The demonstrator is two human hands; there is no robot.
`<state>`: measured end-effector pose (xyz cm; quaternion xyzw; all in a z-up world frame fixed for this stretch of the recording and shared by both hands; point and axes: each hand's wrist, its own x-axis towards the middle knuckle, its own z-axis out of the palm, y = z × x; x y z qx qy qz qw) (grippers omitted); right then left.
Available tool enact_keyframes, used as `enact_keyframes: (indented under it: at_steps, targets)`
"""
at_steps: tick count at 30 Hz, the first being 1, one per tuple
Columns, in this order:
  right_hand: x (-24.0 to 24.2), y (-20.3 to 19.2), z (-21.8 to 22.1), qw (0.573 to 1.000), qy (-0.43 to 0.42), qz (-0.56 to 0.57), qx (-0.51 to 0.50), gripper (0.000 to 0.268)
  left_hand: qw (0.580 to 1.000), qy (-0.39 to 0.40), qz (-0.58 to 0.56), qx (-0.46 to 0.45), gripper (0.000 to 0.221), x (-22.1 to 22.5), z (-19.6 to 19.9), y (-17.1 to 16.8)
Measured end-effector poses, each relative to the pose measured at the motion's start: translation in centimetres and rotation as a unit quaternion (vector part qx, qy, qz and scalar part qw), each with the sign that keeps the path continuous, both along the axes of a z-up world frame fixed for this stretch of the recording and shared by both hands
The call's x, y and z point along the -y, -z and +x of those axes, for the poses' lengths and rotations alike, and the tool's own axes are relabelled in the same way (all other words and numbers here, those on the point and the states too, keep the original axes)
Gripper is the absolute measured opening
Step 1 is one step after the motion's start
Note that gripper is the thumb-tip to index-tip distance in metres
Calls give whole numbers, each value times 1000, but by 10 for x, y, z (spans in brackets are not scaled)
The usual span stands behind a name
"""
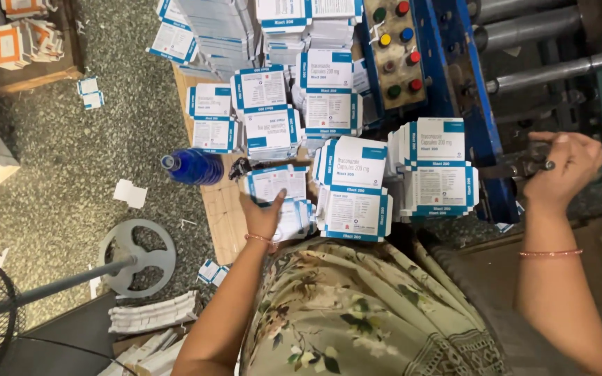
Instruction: The person picks up a stack of white boxes and places them into the machine's feeder, then gathers blue and white medicine boxes and feeds them into the machine.
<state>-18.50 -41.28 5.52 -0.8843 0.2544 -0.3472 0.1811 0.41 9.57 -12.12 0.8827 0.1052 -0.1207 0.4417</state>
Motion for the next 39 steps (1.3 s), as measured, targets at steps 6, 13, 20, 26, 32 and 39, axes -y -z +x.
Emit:
enact_keyframes:
  at_steps: [6, 13, 20, 26, 32, 39]
  targets:
    - [-5, -9, 9, 1000, 12, 1, 4, 39, 993, 99, -65, 9, 118, 22, 9, -10]
    - [-10, -58, 26, 996, 10, 36, -82, 29, 983, 156, 19, 97, 102, 22, 2, -44]
    - [-8, -104, 71, 902, 117, 210, -359, 40, 932, 206, -116, 274, 85, 76, 1, -198]
    - [-4, -97, 79, 885, 155, 143, -415, 41, 866, 309, -107, 378, 83, 122, -11, -246]
    - [0, -85, 72, 907, 145, 115, -379, 45, 862, 362, -115, 335, 84, 139, -30, -245]
    - [19, -115, 71, 929, 64, 240, -273, 37, 905, 295, -71, 299, 86, 119, -27, -236]
